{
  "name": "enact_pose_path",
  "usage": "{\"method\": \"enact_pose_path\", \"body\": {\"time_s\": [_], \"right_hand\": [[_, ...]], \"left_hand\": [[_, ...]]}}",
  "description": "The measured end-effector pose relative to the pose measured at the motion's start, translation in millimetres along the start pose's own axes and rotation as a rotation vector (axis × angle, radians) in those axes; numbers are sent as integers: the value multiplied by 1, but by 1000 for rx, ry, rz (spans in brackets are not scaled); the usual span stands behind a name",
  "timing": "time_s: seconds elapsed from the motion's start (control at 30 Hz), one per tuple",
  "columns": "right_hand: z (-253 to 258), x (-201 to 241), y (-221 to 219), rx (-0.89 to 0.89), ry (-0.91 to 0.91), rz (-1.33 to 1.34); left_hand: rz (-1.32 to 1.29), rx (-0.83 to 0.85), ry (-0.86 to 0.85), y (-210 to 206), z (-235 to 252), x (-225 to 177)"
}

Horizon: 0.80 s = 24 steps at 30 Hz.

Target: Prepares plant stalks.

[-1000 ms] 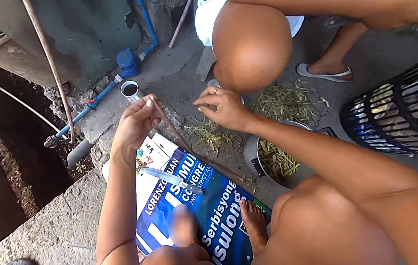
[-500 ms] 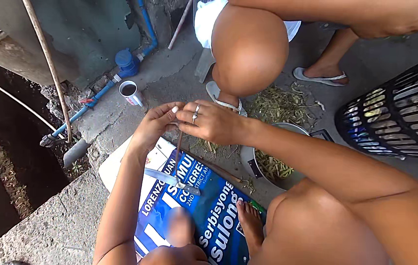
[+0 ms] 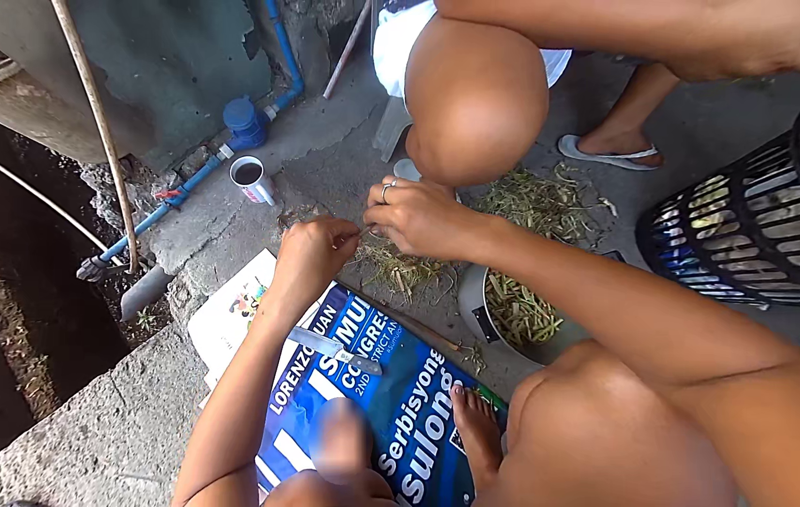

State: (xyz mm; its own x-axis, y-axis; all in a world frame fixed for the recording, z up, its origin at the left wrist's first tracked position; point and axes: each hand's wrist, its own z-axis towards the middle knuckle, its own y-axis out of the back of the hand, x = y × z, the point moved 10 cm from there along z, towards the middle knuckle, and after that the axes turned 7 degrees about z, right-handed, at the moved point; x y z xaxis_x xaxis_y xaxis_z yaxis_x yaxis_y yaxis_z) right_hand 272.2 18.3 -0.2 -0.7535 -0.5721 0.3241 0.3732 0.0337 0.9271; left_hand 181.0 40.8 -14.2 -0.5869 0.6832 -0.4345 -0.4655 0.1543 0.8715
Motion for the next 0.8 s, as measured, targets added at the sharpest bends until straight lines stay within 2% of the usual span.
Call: {"method": "enact_pose_path", "body": {"time_s": [0.23,0.37,0.57,0.8], "right_hand": [[-4,2,-6,-48,72,3],[-3,-1,-7,-72,35,62],[-8,-29,9,-214,-216,528],[-12,-46,2,-344,-411,1105]], "left_hand": [[36,-34,-76,-7,2,-4],[46,-68,-79,-7,2,-7],[-30,-188,-57,12,-1,-9],[-206,-320,-8,24,-3,0]]}}
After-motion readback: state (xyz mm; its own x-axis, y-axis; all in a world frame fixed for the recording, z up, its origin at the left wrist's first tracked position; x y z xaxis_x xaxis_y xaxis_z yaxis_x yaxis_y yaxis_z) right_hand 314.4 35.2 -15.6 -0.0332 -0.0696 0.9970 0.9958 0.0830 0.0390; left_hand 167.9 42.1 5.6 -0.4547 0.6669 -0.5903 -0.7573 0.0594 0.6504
